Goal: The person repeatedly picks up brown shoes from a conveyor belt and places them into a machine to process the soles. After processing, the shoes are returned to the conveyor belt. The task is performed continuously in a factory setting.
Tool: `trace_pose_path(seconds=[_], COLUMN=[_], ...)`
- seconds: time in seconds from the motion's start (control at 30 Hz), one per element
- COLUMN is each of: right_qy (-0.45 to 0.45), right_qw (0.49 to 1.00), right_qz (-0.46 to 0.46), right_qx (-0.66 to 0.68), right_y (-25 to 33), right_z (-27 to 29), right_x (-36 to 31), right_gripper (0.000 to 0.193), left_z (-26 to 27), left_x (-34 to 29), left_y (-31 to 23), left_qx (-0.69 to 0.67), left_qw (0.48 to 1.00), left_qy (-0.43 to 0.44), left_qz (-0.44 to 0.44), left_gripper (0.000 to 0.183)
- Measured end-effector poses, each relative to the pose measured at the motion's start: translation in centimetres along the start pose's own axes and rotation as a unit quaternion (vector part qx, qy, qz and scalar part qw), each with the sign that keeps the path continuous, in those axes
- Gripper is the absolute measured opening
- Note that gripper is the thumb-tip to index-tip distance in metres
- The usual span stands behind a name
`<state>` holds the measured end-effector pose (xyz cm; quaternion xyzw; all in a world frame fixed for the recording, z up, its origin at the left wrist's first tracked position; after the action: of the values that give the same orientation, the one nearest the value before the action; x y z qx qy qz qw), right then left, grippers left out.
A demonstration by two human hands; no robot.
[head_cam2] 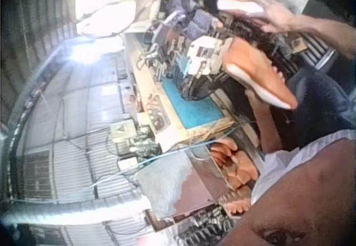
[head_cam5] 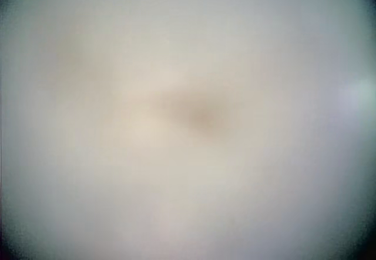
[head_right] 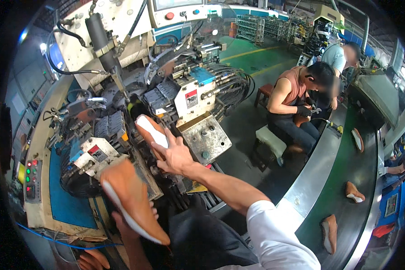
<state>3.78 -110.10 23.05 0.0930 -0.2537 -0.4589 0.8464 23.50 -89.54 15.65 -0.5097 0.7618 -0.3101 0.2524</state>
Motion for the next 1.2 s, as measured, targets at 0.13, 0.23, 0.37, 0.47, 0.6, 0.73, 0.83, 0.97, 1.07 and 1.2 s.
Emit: trace_pose_path(seconds=[0.13, 0.23, 0.37, 0.47, 0.6, 0.73, 0.83, 0.97, 1.07, 1.2], right_qy=[-0.038, -0.03, -0.019, -0.011, -0.056, -0.122, -0.125, -0.124, -0.125, -0.124], right_qw=[0.999, 0.999, 0.999, 1.0, 0.997, 0.987, 0.987, 0.988, 0.988, 0.987], right_qz=[0.003, 0.006, 0.007, 0.007, 0.018, 0.105, 0.097, 0.093, 0.086, 0.095], right_qx=[0.029, 0.039, 0.034, -0.002, -0.049, -0.006, -0.004, -0.003, -0.038, -0.05], right_y=[0.3, -1.3, -0.6, 2.4, 4.2, 4.9, 5.0, 5.0, 4.8, 4.5], right_z=[-2.1, -3.3, -2.7, -4.0, -4.3, -5.3, -5.8, -6.3, -6.8, -7.9], right_x=[-0.4, -2.0, -0.7, -1.5, -2.7, -5.2, -4.8, -0.9, 2.9, 7.9], right_gripper=[0.079, 0.079, 0.079, 0.082, 0.091, 0.091, 0.087, 0.086, 0.087, 0.085], left_z=[2.7, 3.5, 5.9, 5.3, 3.4, 2.0, 2.9, 1.9, 3.1, 3.9], left_x=[-7.8, -11.8, -14.8, -15.8, -15.3, -15.4, -15.5, -13.5, -13.5, -12.8], left_y=[2.9, 5.9, 8.7, 11.7, 13.9, 15.2, 16.4, 15.5, 15.9, 16.3], left_qx=[-0.065, -0.126, -0.106, -0.141, -0.184, -0.213, -0.183, -0.142, -0.115, -0.15], left_qw=[0.997, 0.983, 0.967, 0.959, 0.955, 0.937, 0.943, 0.96, 0.956, 0.936], left_qy=[-0.003, -0.125, -0.233, -0.245, -0.232, -0.273, -0.27, -0.229, -0.258, -0.304], left_qz=[-0.052, -0.056, -0.006, 0.008, 0.027, 0.034, 0.067, 0.075, 0.084, 0.092], left_gripper=[0.146, 0.13, 0.118, 0.116, 0.113, 0.121, 0.113, 0.103, 0.097, 0.091])
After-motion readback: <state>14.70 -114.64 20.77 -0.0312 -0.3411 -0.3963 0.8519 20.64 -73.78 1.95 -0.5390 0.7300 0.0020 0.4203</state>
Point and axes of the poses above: each hand's wrist, its own x-axis towards the middle knuckle, its own z-axis out of the back of the hand, y = z × x, the point moved 9 cm from there along x, towards the middle knuckle, and after that the axes turned 3 degrees about z, right-handed, at the moved point
